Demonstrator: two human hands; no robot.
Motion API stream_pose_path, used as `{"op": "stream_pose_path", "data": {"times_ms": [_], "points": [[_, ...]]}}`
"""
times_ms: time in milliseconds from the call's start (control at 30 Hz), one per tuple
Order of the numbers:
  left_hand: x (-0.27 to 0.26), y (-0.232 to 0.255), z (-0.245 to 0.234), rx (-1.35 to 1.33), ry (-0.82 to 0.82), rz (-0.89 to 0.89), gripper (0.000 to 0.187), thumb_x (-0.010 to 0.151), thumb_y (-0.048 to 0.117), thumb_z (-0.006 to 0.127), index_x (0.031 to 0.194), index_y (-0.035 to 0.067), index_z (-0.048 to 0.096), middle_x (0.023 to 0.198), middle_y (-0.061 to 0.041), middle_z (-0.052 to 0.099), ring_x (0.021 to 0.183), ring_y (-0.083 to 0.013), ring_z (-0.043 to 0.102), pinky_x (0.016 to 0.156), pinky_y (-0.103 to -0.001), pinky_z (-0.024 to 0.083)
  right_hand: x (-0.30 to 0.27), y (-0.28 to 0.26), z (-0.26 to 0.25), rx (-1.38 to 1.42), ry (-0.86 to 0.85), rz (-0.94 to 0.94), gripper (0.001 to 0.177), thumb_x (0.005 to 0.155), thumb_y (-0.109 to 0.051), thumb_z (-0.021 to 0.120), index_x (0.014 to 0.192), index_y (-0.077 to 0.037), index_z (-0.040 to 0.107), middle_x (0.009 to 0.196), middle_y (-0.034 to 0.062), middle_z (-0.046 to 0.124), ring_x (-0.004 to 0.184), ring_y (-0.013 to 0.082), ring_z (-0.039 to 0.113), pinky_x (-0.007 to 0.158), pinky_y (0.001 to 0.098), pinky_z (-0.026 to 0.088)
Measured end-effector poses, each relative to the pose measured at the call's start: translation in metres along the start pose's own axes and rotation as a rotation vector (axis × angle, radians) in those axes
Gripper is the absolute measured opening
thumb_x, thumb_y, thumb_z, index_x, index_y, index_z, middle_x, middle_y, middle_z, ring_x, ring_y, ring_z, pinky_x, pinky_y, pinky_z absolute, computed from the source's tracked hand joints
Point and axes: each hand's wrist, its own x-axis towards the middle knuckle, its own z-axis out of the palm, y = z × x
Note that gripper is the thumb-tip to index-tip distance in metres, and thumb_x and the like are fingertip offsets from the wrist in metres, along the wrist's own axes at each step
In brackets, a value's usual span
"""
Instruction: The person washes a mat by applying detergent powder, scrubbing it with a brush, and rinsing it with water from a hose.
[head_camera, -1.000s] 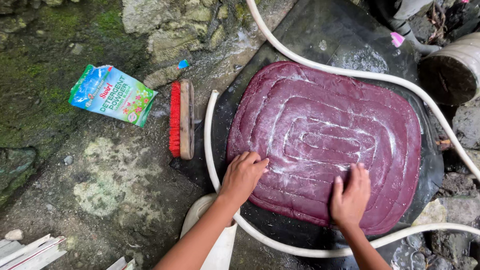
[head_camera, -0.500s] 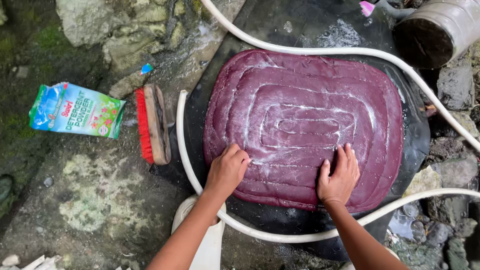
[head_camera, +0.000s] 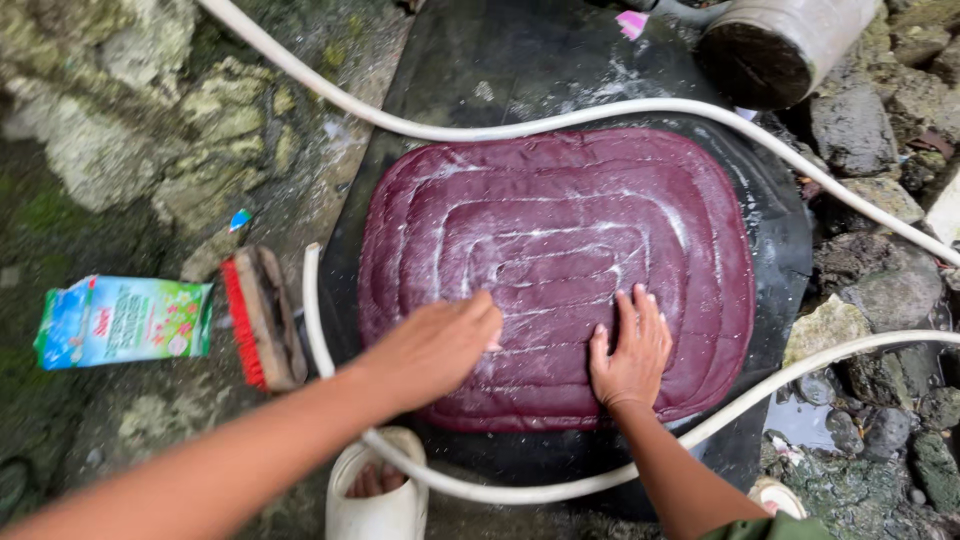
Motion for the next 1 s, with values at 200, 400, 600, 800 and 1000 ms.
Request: {"op": "stream_pose_path", "data": {"times_ms": [200, 400, 600, 800, 1000], "points": [[0.037, 0.057, 0.146, -0.317, 0.325, -0.583, 0.013, 0.089, 0.02, 0.075, 0.09, 0.011, 0.065, 0.102, -0.012, 0.06, 0.099, -0.0346, 0.062, 0.085, -0.048, 0.048, 0.003, 0.001, 0.001, -0.002, -0.002, 0.015, 0.058, 0.09, -0.027, 0.061, 0.144, -0.009, 0.054, 0.158, 0.0158, 0.046, 0.148, 0.0358, 0.04, 0.122, 0.0508, 0.028], [0.047, 0.09, 0.18, -0.27, 0.503, -1.035, 0.047, 0.066, 0.025, 0.092, 0.101, 0.019, 0.062, 0.109, -0.006, 0.055, 0.113, -0.0291, 0.053, 0.096, -0.048, 0.038, 0.002, 0.002, -0.001, 0.024, -0.012, 0.024, 0.058, 0.09, -0.028, 0.061, 0.145, -0.009, 0.054, 0.158, 0.0162, 0.045, 0.148, 0.0357, 0.039, 0.121, 0.0513, 0.027], [0.042, 0.077, 0.167, -0.303, 0.361, -1.109, 0.058, 0.066, 0.02, 0.093, 0.112, 0.022, 0.058, 0.119, -0.005, 0.052, 0.121, -0.0288, 0.049, 0.104, -0.047, 0.034, 0.003, 0.003, -0.003, 0.028, -0.025, 0.029, 0.06, 0.089, -0.027, 0.062, 0.146, -0.009, 0.052, 0.159, 0.0164, 0.043, 0.149, 0.0356, 0.038, 0.122, 0.0508, 0.026], [0.052, 0.085, 0.159, -0.302, 0.342, -1.144, 0.073, 0.06, 0.03, 0.099, 0.117, 0.021, 0.054, 0.121, -0.007, 0.049, 0.123, -0.0311, 0.044, 0.106, -0.049, 0.031, 0.004, 0.002, -0.003, 0.04, -0.027, 0.051, 0.061, 0.088, -0.027, 0.062, 0.146, -0.01, 0.053, 0.158, 0.0159, 0.044, 0.148, 0.035, 0.038, 0.122, 0.0507, 0.026], [0.04, 0.082, 0.164, -0.323, 0.382, -1.07, 0.059, 0.066, 0.014, 0.092, 0.114, 0.021, 0.056, 0.119, -0.008, 0.05, 0.12, -0.0307, 0.048, 0.102, -0.049, 0.035, 0.001, 0.002, -0.004, 0.034, -0.033, 0.041, 0.06, 0.088, -0.027, 0.062, 0.145, -0.01, 0.053, 0.158, 0.0162, 0.044, 0.148, 0.0354, 0.038, 0.121, 0.0509, 0.026]]}}
